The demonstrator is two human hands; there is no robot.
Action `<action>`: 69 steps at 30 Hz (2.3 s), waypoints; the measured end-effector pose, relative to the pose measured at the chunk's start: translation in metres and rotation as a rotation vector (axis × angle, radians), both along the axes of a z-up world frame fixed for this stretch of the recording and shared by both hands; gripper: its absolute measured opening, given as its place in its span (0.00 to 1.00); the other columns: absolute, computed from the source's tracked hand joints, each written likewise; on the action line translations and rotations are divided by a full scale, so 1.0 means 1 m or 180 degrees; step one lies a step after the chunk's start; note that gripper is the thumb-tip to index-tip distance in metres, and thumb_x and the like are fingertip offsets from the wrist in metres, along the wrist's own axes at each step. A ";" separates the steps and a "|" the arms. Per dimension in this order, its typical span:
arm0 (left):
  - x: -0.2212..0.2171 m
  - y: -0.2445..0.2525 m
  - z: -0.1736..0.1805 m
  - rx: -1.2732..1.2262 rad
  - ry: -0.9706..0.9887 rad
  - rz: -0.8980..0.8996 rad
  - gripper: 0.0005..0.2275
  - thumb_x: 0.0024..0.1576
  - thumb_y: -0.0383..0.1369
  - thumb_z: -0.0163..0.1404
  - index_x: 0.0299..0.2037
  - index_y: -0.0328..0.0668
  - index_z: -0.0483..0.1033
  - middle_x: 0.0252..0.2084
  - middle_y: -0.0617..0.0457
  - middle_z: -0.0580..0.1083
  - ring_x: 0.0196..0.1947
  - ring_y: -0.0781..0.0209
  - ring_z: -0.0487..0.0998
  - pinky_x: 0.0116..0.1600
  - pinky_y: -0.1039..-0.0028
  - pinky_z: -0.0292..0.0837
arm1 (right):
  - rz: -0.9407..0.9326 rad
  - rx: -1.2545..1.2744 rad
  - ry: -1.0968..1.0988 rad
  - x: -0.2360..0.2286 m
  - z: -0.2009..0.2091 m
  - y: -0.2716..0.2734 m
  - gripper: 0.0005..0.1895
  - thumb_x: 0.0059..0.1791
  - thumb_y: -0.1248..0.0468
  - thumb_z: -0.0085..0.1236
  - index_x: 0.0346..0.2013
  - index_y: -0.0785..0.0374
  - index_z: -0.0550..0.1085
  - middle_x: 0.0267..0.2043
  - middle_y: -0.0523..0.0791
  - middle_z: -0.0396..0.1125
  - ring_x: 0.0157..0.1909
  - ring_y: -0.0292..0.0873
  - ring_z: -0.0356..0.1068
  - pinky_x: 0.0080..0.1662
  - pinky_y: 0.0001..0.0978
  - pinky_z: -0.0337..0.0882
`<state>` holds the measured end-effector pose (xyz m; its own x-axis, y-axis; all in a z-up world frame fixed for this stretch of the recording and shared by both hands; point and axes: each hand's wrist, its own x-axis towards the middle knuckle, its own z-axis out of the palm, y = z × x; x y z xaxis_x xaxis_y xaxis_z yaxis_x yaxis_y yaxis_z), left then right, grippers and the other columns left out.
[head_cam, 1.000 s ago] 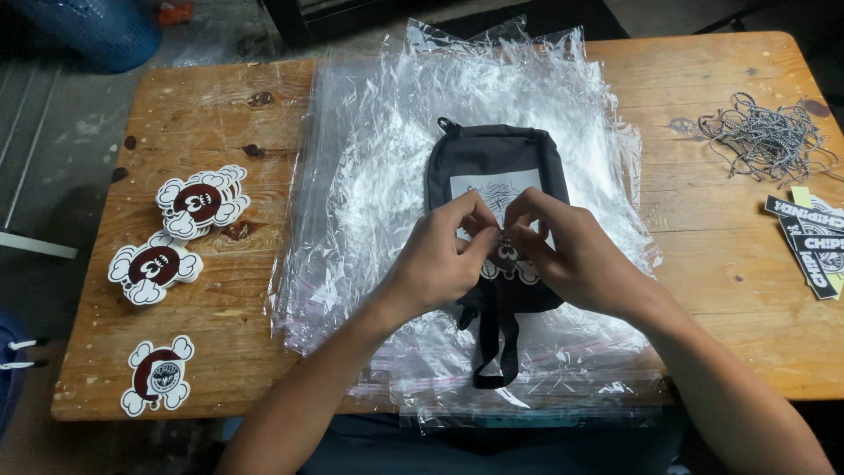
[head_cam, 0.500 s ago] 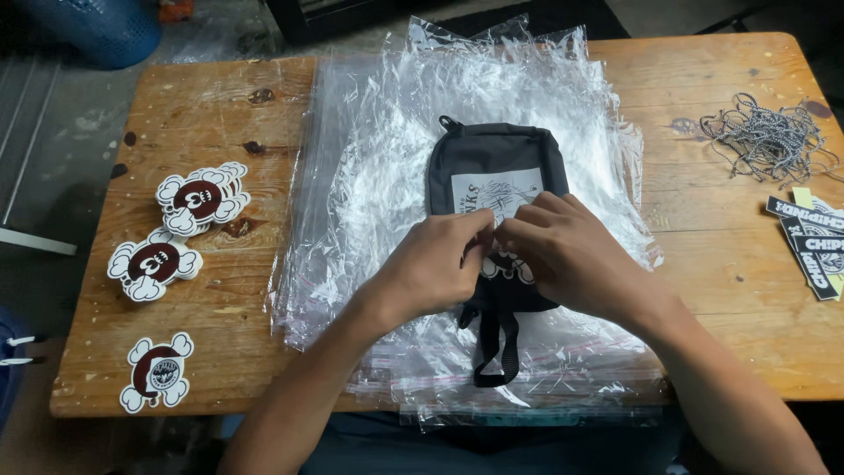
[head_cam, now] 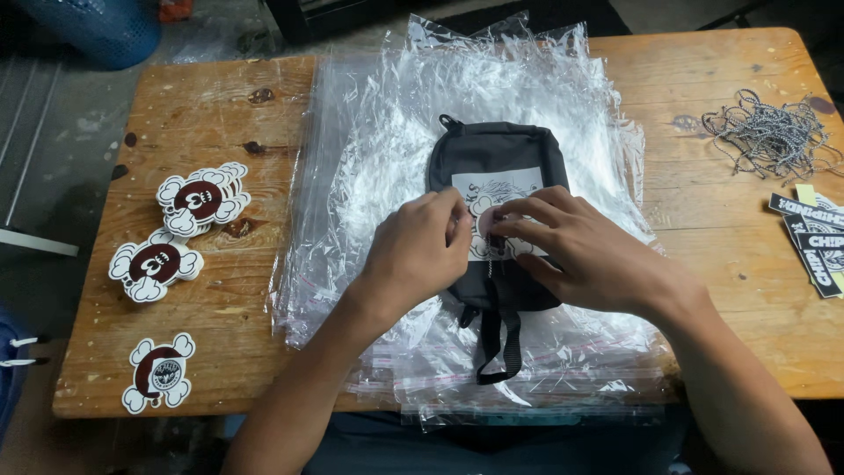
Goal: The person places a small black bag into a clear plastic bag, then attaches a metal chain and a sticker to the bag. They repeat this process with another bag, placing each completed item into a larger bag.
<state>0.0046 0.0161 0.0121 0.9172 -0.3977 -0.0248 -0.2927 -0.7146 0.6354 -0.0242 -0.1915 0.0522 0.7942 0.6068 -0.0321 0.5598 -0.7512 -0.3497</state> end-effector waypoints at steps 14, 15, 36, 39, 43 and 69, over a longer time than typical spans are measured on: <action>-0.004 0.002 0.019 -0.0151 0.0291 0.0538 0.26 0.59 0.41 0.48 0.61 0.30 0.56 0.41 0.31 0.73 0.39 0.30 0.81 0.36 0.50 0.77 | -0.1806 -0.0066 0.0301 0.013 -0.010 -0.014 0.36 0.50 0.48 0.56 0.64 0.72 0.64 0.43 0.60 0.73 0.46 0.62 0.74 0.42 0.51 0.74; -0.007 0.003 0.024 -0.0330 0.0362 0.0534 0.28 0.58 0.41 0.49 0.62 0.32 0.52 0.43 0.30 0.73 0.43 0.29 0.80 0.39 0.49 0.76 | -0.1825 0.0328 0.0379 0.012 -0.008 -0.013 0.38 0.49 0.51 0.58 0.64 0.75 0.62 0.43 0.64 0.71 0.46 0.65 0.74 0.41 0.56 0.74; -0.071 -0.051 0.053 -0.3048 -0.0413 0.1420 0.28 0.51 0.35 0.60 0.47 0.45 0.47 0.48 0.43 0.59 0.42 0.57 0.77 0.45 0.74 0.78 | -0.2758 0.5046 0.1405 -0.103 -0.016 -0.005 0.31 0.44 0.70 0.53 0.63 0.69 0.65 0.53 0.52 0.70 0.51 0.46 0.71 0.55 0.38 0.72; -0.085 -0.050 0.050 -0.3245 -0.0346 0.0761 0.25 0.55 0.31 0.56 0.46 0.47 0.44 0.46 0.34 0.68 0.41 0.50 0.83 0.42 0.74 0.84 | -0.3239 0.5181 0.1481 -0.121 0.003 0.015 0.31 0.44 0.70 0.49 0.64 0.68 0.65 0.61 0.52 0.67 0.60 0.46 0.68 0.62 0.38 0.68; -0.090 -0.014 0.041 -0.2452 -0.0005 0.0331 0.23 0.59 0.43 0.50 0.49 0.44 0.46 0.16 0.58 0.67 0.13 0.68 0.62 0.21 0.77 0.54 | -0.4298 0.4533 0.1401 -0.148 0.013 -0.001 0.29 0.43 0.64 0.53 0.60 0.65 0.70 0.53 0.46 0.71 0.51 0.41 0.71 0.53 0.31 0.71; -0.072 0.008 -0.004 -0.0789 0.0047 -0.0650 0.05 0.60 0.31 0.51 0.34 0.41 0.77 0.32 0.53 0.76 0.32 0.62 0.76 0.39 0.74 0.73 | -0.5399 0.3272 0.1554 -0.211 0.004 -0.099 0.13 0.49 0.63 0.55 0.48 0.63 0.70 0.43 0.51 0.66 0.43 0.52 0.67 0.34 0.50 0.66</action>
<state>-0.0675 0.0236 0.0078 0.8180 -0.5691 0.0832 -0.4036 -0.4650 0.7879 -0.2355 -0.2904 0.0564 0.4993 -0.6502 -0.5727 -0.5972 0.2207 -0.7711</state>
